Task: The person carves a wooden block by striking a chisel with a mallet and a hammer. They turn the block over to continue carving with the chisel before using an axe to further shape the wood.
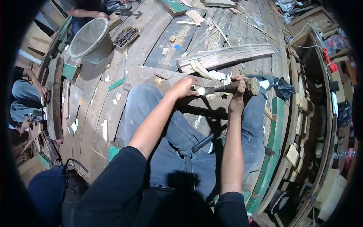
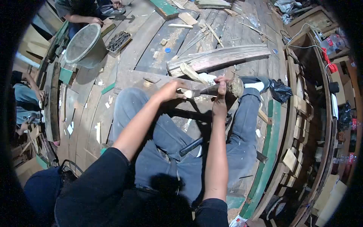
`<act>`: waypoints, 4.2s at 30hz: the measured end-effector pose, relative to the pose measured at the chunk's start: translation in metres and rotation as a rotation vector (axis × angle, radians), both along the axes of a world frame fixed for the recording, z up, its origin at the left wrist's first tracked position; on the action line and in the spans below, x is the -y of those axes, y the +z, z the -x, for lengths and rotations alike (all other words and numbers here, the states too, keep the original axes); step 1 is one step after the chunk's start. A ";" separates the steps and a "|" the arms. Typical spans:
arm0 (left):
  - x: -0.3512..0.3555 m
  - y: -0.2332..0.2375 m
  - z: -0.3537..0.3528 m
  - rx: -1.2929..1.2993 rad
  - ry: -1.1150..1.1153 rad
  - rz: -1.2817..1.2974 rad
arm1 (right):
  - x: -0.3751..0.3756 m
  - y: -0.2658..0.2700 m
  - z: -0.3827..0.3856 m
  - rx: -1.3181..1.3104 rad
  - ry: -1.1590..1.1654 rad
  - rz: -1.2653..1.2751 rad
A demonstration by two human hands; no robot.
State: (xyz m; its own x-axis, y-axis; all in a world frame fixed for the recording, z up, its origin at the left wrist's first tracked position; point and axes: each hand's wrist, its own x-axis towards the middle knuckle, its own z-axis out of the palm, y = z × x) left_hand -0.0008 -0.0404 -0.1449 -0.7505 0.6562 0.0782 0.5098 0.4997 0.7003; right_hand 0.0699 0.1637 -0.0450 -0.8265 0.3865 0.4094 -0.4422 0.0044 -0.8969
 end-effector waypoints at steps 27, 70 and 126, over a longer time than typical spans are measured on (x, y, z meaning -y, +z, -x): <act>0.000 0.002 -0.003 0.034 -0.016 0.059 | 0.017 0.017 0.027 0.067 0.039 -0.085; -0.065 0.153 0.010 0.043 -0.026 -0.639 | -0.035 -0.042 -0.076 0.618 -0.376 -0.546; -0.050 0.163 0.012 0.240 -0.206 -0.780 | -0.046 0.355 -0.089 -0.099 -0.333 -0.948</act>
